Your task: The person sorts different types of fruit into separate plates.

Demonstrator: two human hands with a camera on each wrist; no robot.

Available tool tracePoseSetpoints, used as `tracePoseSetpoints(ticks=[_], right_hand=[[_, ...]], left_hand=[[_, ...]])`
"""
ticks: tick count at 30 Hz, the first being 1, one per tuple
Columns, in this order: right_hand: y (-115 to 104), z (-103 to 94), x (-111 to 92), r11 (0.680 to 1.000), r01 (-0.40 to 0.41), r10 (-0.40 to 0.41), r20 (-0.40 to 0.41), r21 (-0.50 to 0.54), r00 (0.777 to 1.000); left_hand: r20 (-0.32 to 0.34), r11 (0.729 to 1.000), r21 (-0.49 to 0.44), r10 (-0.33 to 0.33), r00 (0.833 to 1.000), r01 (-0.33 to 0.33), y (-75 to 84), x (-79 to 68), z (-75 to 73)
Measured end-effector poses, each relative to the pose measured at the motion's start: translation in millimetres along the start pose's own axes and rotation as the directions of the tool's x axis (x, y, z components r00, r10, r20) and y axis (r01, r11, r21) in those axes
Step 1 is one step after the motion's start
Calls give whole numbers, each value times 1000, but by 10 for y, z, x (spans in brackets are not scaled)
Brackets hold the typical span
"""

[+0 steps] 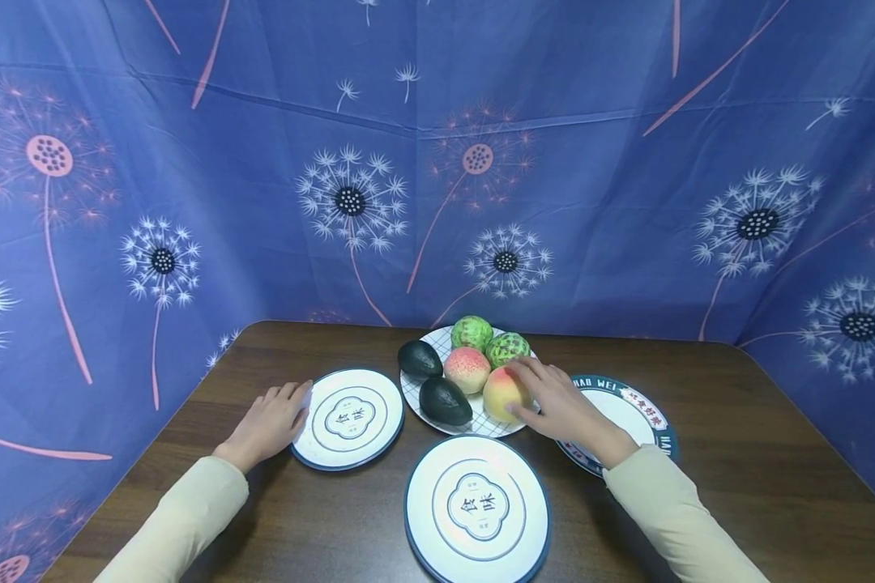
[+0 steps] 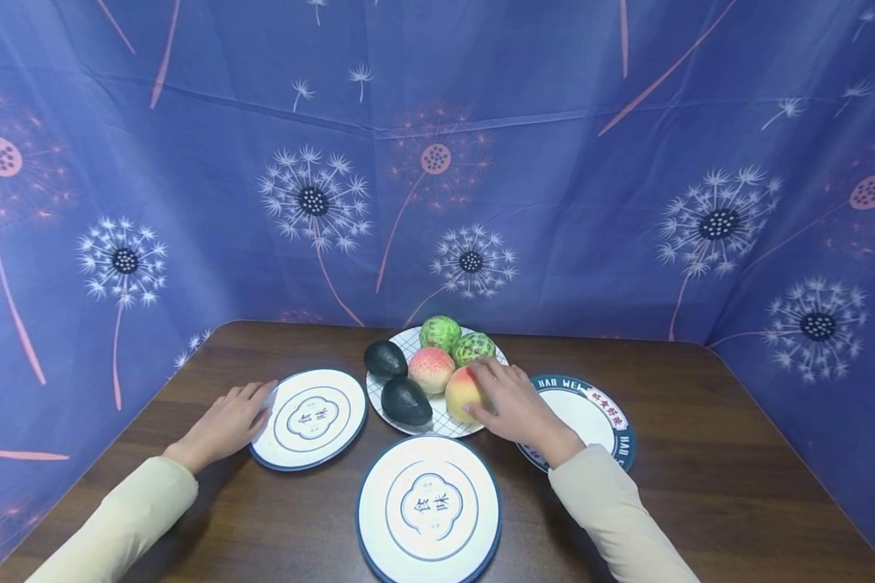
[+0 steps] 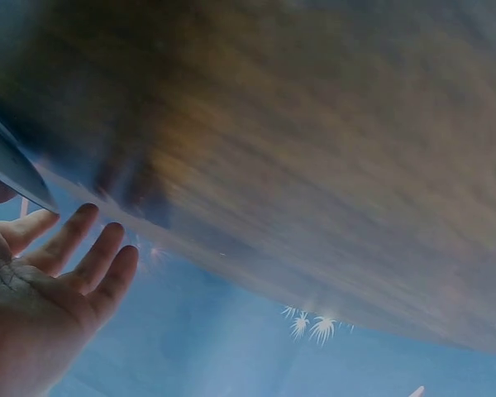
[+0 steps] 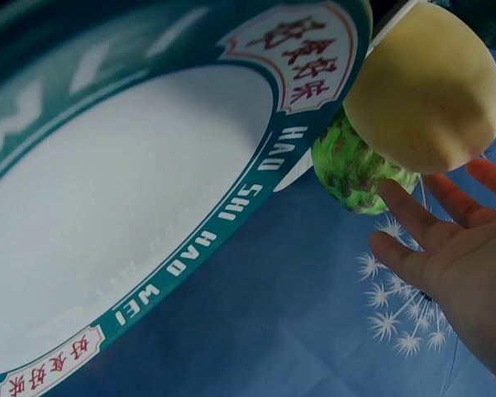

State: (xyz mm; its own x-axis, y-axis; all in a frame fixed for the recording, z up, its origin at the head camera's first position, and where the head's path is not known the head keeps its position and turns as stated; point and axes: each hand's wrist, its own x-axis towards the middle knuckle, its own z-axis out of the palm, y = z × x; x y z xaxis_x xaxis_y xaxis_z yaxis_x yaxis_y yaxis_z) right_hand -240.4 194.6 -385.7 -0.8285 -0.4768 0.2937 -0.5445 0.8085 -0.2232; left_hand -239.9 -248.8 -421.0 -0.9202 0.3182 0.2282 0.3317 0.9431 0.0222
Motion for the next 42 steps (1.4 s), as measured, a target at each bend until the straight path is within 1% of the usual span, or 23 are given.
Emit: tracePoseSetpoints(ticks=[4,10,14,21,28,32,42], right_hand=[[-17,23,19,1000,5,-5,14,2,1000],[-22,66,28,1000,6,-7,13,16,1000],[-18,94,38,1000,9,-9,9,5,1000],[-21,130,52,1000,0,0,6,-4,1000],[-23,165,55,999,-21,21,16,-24,1000],[-20,172,51,999,-19,20,13,-26,1000],[-32,184,61,999,-28,28,1,-23,1000]], left_hand=[[14,1000,-5,1,1000,-1,0,-1,-7],[38,1000,-20,11,999,-10,8,-4,-14],[34,999,-36,21,999,-20,5,-8,-6],[23,999,-35,38,999,-38,-9,-7,25],[44,999,-31,20,999,-19,-24,0,55],[50,999,-36,14,999,-12,-26,1,58],[48,999,-31,21,999,-19,-23,8,76]])
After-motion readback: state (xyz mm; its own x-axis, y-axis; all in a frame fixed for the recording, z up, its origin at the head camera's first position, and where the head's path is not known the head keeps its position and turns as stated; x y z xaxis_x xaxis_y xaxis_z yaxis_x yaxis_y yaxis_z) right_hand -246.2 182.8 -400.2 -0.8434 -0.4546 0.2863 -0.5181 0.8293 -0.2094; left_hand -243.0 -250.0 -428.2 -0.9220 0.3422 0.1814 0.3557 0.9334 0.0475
